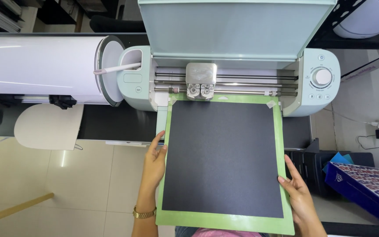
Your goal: Adhering a black sheet to a cutting mat and loading it into a digital cutting machine.
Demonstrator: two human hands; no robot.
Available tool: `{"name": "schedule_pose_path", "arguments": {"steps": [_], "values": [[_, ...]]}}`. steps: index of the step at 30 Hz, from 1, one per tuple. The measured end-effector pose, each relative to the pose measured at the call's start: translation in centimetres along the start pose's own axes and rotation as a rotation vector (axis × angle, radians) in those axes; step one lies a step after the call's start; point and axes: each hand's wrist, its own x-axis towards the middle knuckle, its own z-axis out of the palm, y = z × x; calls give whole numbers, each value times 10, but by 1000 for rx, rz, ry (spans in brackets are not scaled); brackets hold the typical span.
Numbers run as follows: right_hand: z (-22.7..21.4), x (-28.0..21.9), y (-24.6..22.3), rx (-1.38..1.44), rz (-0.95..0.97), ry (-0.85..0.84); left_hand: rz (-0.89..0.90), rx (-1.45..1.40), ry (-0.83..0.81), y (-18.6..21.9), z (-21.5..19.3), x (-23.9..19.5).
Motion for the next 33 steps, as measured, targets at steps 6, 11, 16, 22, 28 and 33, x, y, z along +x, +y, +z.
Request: {"name": "schedule_pose_path", "arguments": {"steps": [6, 11, 16, 22, 28, 33], "values": [[16, 3, -1, -73, -23, 131, 30, -13, 56, -36, 3, 20], [-6, 23, 27, -38, -85, 88, 90, -45, 43, -54, 4, 30], [-20, 33, 42, -32, -165, 8, -195, -140, 37, -88, -27, 18], [-36, 47, 54, -37, -199, -20, -524, 205, -350, -230, -45, -43], [-38, 38, 8, -426, -614, 149, -553, 213, -486, -151, 48, -91], [-17, 52, -82, -940, -1068, 302, -581, 399, -548, -108, 64, -101]]}}
